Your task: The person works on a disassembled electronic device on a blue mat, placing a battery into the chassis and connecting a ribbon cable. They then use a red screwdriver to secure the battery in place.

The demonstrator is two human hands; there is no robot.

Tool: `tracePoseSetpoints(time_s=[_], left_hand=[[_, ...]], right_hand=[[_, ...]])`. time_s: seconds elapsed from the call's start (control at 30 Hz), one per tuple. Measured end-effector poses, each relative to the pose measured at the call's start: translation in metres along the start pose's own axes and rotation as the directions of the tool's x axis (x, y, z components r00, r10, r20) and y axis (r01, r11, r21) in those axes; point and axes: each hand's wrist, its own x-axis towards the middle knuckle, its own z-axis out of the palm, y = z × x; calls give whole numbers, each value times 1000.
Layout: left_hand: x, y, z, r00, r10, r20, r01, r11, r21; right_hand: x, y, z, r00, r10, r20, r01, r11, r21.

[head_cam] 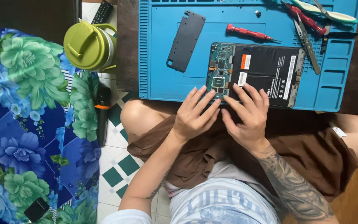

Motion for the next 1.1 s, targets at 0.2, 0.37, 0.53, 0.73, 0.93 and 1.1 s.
tracePoseSetpoints(time_s=[0.2,0.37,0.53,0.73,0.93,1.1], left_hand=[[0,1,1,1000,-4,-10,4,1000,5],[1,4,0,1000,-18,-16,17,1000,-13],[1,5,2,999,-24,-29,24,999,-22],[3,6,2,998,-38,-52,37,999,-28],[1,7,1,996,-53,-70,52,999,-13],[14,1,-4,995,-93,-23,91,993,-73]], right_hand=[[7,4,-8,989,-137,53,143,979,-147],[25,3,-15,960,-272,64,280,932,-229],[33,14,-20,927,-358,112,374,904,-206],[40,16,-19,899,-424,104,437,875,-210],[36,14,-18,883,-458,102,469,862,-193],[46,15,-34,913,-387,132,396,917,-53]])
